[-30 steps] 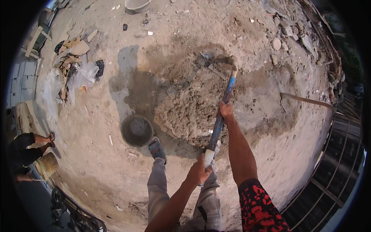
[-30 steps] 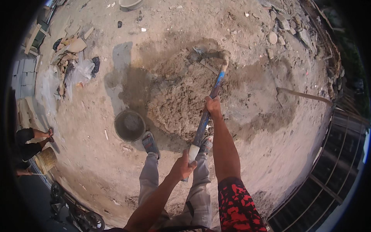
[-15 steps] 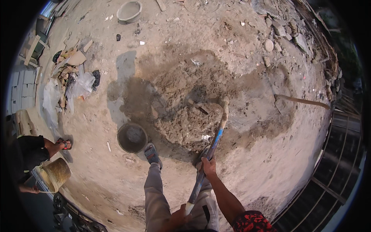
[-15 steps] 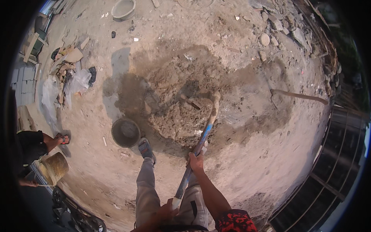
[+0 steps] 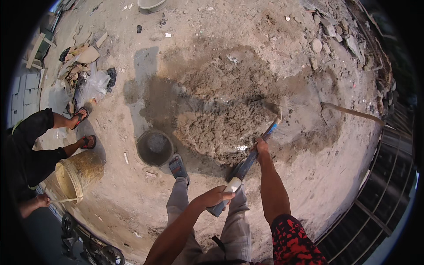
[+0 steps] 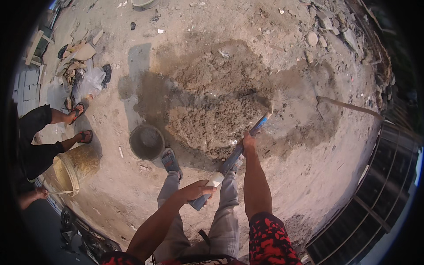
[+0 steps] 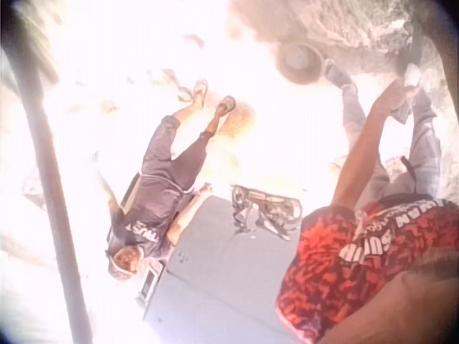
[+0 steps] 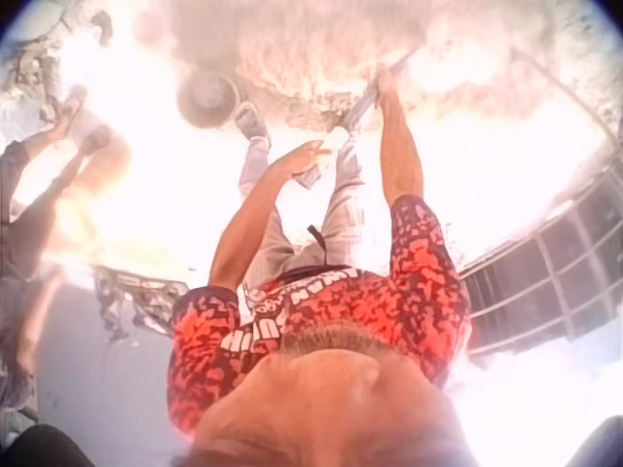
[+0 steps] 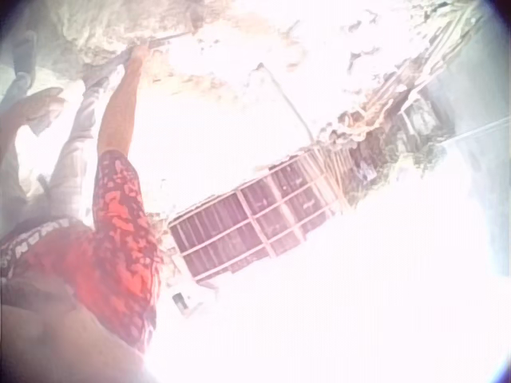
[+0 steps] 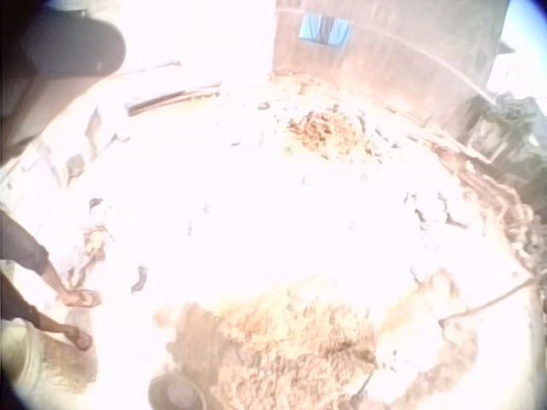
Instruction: The person mixes cement with a shovel on the ground, then uses a trowel to apply the mixture inside a hole in the floor and inserts a section of PVC pipe.
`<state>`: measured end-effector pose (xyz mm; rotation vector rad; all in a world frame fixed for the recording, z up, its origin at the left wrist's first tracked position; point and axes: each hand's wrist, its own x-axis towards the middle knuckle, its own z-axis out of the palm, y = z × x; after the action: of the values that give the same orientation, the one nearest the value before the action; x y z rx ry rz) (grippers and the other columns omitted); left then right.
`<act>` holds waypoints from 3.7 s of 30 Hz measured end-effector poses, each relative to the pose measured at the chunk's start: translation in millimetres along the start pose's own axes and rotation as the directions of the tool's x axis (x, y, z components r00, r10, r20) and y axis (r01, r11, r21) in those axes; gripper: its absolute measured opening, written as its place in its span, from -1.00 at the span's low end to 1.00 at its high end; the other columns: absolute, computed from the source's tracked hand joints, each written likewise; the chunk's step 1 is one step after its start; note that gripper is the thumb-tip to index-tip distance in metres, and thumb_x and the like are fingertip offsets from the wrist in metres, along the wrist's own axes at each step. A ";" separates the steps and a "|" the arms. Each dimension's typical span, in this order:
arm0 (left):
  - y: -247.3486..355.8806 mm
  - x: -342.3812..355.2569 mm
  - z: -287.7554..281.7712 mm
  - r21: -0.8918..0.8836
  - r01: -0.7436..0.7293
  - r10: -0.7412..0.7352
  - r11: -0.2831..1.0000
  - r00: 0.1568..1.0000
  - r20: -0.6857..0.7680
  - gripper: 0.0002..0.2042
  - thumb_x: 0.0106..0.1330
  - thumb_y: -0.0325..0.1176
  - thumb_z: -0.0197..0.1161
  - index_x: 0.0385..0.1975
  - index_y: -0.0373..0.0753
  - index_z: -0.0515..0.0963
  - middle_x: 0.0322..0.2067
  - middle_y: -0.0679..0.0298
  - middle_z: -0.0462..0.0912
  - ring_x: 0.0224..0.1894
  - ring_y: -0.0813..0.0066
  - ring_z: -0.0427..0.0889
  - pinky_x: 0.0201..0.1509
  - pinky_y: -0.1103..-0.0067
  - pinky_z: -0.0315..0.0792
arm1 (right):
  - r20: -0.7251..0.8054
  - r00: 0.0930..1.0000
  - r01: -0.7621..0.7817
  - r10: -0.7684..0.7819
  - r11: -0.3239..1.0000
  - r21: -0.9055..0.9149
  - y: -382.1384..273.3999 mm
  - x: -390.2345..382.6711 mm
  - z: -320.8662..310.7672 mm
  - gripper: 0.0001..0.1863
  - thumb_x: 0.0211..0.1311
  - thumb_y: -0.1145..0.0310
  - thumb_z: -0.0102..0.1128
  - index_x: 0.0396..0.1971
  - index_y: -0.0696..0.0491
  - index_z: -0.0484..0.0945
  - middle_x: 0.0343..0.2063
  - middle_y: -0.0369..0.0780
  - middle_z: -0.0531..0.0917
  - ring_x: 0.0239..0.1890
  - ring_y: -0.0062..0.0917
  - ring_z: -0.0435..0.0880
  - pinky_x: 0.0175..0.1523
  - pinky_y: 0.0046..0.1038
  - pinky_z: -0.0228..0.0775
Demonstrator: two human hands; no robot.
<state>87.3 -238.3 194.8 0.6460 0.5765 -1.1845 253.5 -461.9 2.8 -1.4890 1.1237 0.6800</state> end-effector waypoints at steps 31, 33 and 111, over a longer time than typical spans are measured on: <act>31.3 -183.7 174.2 0.190 -0.168 0.191 0.967 0.975 -0.111 -0.11 0.09 -0.01 0.37 0.18 -0.54 0.03 -0.23 0.10 0.45 -0.21 0.45 0.48 -0.18 0.58 0.38 | 0.481 0.856 -0.337 0.189 0.910 0.242 -14.5 -94.8 1.8 -0.89 0.07 0.50 0.04 -0.53 0.05 0.30 -0.74 -0.27 0.39 -0.75 -0.51 0.39 -0.62 -0.48 0.36; 37.3 -247.4 175.1 0.251 -0.136 0.155 0.958 0.986 -0.060 -0.08 0.09 0.04 0.35 0.20 -0.54 -0.01 -0.22 0.08 0.45 -0.23 0.42 0.49 -0.19 0.57 0.38 | 0.497 0.859 -0.297 0.123 0.911 0.287 -13.3 -132.4 10.4 -0.87 0.09 0.47 0.04 -0.55 0.03 0.29 -0.74 -0.29 0.39 -0.74 -0.51 0.40 -0.61 -0.47 0.37; 15.5 -107.2 161.1 0.598 -0.230 0.425 0.768 0.881 -0.207 -0.15 0.25 -0.09 0.17 0.27 -0.56 -0.16 0.02 -0.31 0.37 0.10 -0.07 0.44 0.16 0.35 0.31 | 0.330 0.936 -0.008 0.122 0.945 -0.327 -23.2 -27.9 13.6 -0.85 0.01 0.45 0.16 -0.63 0.14 0.41 -0.72 -0.19 0.46 -0.72 -0.38 0.48 -0.62 -0.27 0.35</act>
<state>84.0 -281.5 384.0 1.4204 0.3595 -0.8984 265.9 -442.0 33.8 -1.5276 0.8177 1.1697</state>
